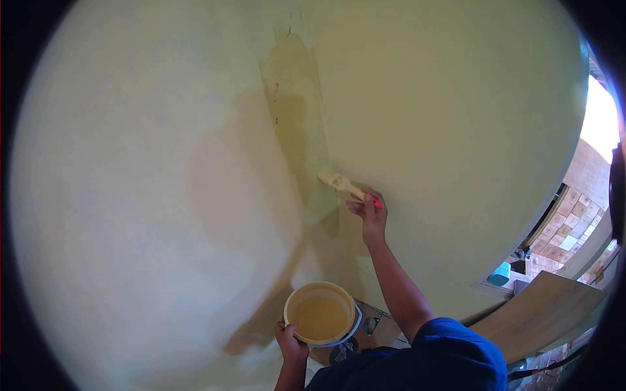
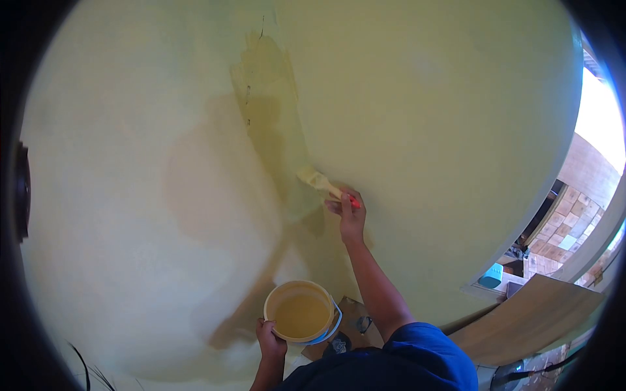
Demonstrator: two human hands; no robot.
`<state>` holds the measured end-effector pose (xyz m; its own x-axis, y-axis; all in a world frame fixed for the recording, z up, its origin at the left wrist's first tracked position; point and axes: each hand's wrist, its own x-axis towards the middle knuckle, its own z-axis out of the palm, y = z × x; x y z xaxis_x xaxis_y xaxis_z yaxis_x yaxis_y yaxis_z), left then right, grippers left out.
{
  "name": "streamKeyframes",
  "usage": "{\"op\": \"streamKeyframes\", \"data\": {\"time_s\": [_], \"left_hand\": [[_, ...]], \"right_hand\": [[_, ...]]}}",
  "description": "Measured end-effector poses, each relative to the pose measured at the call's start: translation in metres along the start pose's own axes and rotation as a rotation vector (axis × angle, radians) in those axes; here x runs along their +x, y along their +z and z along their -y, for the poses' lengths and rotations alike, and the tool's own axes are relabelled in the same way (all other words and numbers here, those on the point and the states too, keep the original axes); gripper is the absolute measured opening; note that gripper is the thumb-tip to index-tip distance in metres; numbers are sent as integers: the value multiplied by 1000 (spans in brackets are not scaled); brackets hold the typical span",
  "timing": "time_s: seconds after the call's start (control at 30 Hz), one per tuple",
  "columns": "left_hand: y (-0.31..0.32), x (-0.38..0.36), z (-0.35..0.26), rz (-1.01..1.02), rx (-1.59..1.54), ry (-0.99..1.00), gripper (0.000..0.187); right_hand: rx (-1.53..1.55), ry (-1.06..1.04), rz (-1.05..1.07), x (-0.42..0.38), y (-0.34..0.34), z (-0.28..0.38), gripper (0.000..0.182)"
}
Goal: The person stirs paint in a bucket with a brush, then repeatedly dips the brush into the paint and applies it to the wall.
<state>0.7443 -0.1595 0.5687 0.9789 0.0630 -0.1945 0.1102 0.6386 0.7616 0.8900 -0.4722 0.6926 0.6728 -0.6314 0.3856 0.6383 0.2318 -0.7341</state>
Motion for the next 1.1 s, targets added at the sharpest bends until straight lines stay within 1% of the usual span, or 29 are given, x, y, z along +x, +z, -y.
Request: {"op": "streamKeyframes", "data": {"time_s": [0.1, 0.13, 0.2, 0.27, 0.3, 0.4, 0.5, 0.57, 0.6, 0.67, 0.7, 0.77, 0.87, 1.0, 1.1], "left_hand": [[-12, 3, 4, 33, -14, -31, 17], [-13, 3, 4, 41, -18, -34, 17], [-12, 0, 1, 49, -20, -44, 17], [-6, -3, -6, 24, -20, -68, 18], [-7, -4, -8, 27, -17, -71, 18], [-11, -5, -13, 70, -26, -84, 20], [-10, -6, -17, 59, -7, -80, 20], [-13, -6, -20, 48, 8, -79, 18], [-15, -5, -21, 46, 13, -82, 18], [-20, -4, -22, 81, 14, -71, 17], [-22, -6, -24, 77, 21, -75, 17], [-23, -9, -30, 88, 44, -68, 16], [-29, -11, -34, 70, 62, -83, 16], [-40, -12, -35, 81, 72, -81, 16], [-49, -12, -37, 80, 71, -99, 16]], "right_hand": [[-34, 23, -32, -6, -17, -1, 37], [-37, 23, -36, -5, -9, 10, 37], [18, -102, -22, 13, 15, 36, 37], [69, -167, -21, 34, 39, 58, 38], [67, -168, -26, 44, 50, 68, 38], [111, -225, 3, 58, 67, 76, 38], [100, -194, -2, 60, 59, 53, 39], [98, -64, -36, 41, 39, 25, 40], [99, -61, -40, 29, 29, 12, 40], [106, 67, -105, 2, 6, -14, 41], [107, 72, -112, -13, -6, -27, 41], [87, 220, -161, -39, -31, -48, 42], [-2, 276, -209, -63, -61, -67, 42], [-51, 259, -223, -64, -63, -54, 43], [99, 149, -161, -43, -27, -21, 44]]}}
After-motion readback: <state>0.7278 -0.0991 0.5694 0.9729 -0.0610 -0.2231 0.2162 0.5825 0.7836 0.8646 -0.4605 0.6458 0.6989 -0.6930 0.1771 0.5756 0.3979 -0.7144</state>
